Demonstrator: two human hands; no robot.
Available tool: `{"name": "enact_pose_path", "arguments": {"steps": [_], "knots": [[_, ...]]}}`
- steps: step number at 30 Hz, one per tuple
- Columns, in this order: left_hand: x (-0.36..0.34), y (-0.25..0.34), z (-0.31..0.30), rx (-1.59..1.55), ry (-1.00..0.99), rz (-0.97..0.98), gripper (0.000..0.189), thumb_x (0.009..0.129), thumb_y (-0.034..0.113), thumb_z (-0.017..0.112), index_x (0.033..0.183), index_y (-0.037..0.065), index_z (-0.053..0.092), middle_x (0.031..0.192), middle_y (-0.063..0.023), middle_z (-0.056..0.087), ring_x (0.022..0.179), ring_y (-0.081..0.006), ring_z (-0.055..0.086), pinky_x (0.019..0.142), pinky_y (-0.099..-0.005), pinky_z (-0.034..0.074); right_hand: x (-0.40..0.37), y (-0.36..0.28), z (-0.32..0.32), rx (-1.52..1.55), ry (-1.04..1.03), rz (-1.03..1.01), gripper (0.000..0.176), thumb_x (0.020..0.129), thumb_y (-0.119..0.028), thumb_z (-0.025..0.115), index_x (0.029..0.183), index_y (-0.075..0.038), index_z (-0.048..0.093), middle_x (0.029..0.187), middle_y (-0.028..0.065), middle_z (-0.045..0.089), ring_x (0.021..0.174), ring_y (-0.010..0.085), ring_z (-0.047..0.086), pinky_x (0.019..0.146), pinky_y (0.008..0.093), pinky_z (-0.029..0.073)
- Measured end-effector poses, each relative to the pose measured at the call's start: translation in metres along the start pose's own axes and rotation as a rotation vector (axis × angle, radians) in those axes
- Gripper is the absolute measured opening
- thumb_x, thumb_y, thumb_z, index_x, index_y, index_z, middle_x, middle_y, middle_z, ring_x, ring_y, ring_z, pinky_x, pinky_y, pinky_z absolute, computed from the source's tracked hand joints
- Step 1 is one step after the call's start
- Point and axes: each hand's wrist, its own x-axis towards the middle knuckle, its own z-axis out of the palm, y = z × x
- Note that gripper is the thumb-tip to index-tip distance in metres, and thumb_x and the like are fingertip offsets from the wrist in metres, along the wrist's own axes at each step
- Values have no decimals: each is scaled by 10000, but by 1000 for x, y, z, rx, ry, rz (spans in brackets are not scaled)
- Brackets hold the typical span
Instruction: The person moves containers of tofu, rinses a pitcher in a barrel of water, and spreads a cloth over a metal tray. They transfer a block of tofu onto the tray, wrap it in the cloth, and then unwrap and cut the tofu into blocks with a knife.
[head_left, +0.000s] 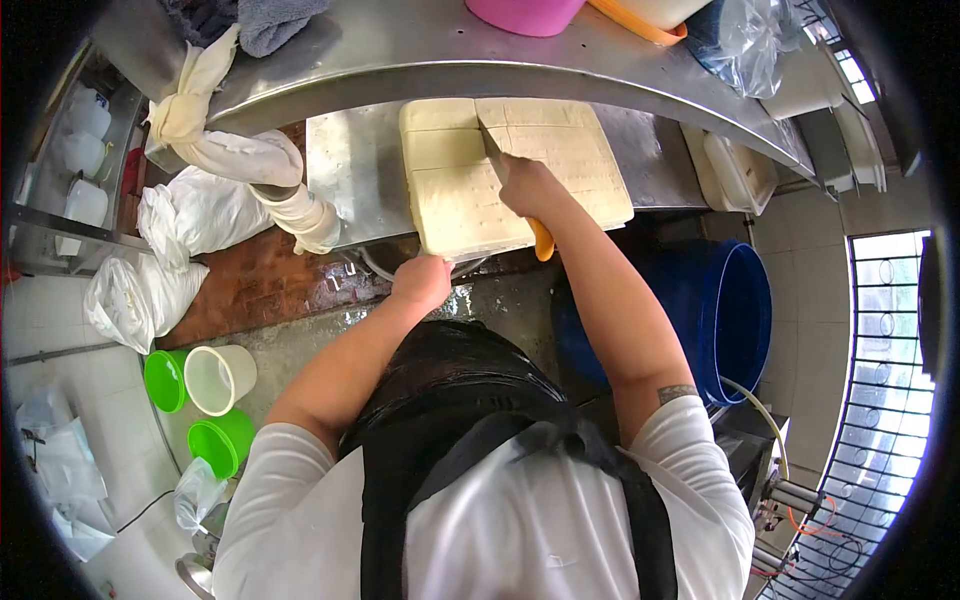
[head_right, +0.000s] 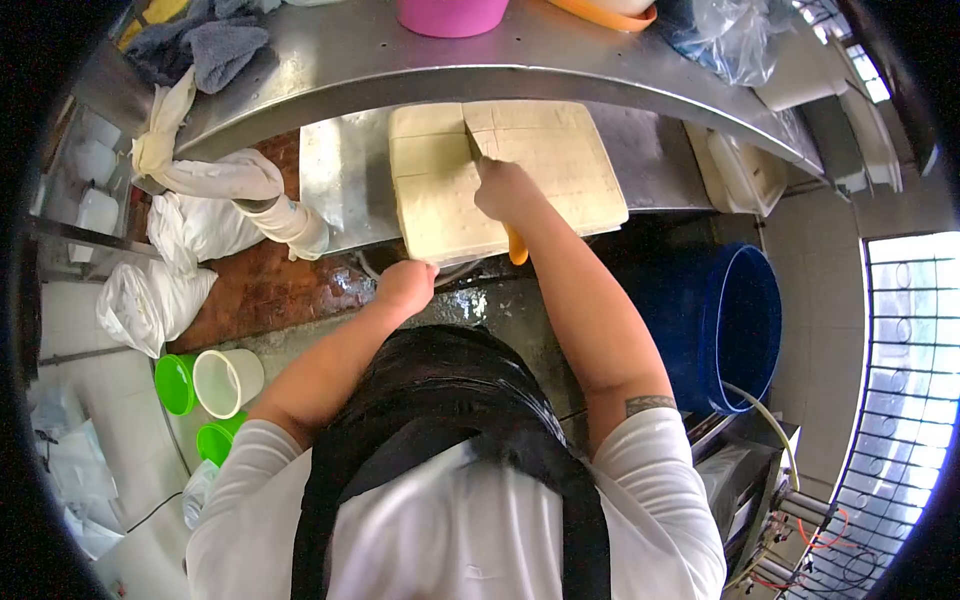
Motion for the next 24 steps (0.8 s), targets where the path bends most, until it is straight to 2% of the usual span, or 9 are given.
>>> {"name": "enact_pose_path", "arguments": {"steps": [3,6,9,10,14,19,21,23,24], "knots": [[0,-3,3,11,-5,15,382,1032,323,572,894,25,768,870,-232,741,823,-434,723,779,-536,567,-35,1,6,-23,23,-54,440,835,-69,543,1262,17,604,1122,309,710,1069,472,681,934,525,549],[-1,-2,1,-3,-2,22,386,1037,325,562,909,25,768,885,-229,743,838,-430,724,790,-534,568,-78,0,17,11,42,-23,619,852,-61,531,1465,2,478,1087,324,710,1045,472,690,912,533,555],[1,-2,0,28,-53,-1,404,1044,332,550,906,17,763,913,-236,744,863,-427,726,805,-530,567,-117,9,38,-41,-32,64,561,865,-60,531,1423,-18,482,1047,330,707,1019,504,680,908,577,536],[3,-5,3,31,-56,15,414,1044,335,548,904,8,758,911,-240,742,861,-431,725,802,-533,567,-134,14,44,-10,-24,19,591,877,-58,533,1455,5,431,995,330,710,964,512,685,883,593,536],[2,-7,3,-26,-23,30,425,1043,336,548,899,-15,740,895,-261,735,869,-443,720,808,-548,561,-216,33,75,-99,-31,41,723,886,-102,587,1563,-14,351,971,275,690,900,454,690,824,540,561],[-8,-2,2,-88,35,-7,411,1043,326,555,915,-28,721,904,-273,732,860,-460,713,806,-563,556,-331,57,75,-42,-80,119,714,927,-116,625,1598,-124,384,1012,230,689,858,444,703,785,523,576],[-7,-8,12,-130,73,-12,404,1041,323,559,919,-28,715,909,-278,730,857,-470,707,804,-571,554,-364,73,74,62,-54,107,720,923,-109,637,1600,-123,392,1013,231,687,847,444,702,789,519,573],[-4,-18,27,-233,171,-3,411,1048,330,562,907,-33,695,838,-245,732,771,-399,729,721,-526,570,-373,73,70,218,-1,101,757,904,-76,664,1610,-127,395,993,245,683,860,448,694,811,505,564],[-1,-21,31,-233,173,-1,411,1048,330,562,907,-33,695,838,-245,732,771,-399,729,721,-526,570,-367,68,66,217,1,99,757,904,-76,664,1610,-127,395,993,245,683,860,448,694,811,505,564]]}}
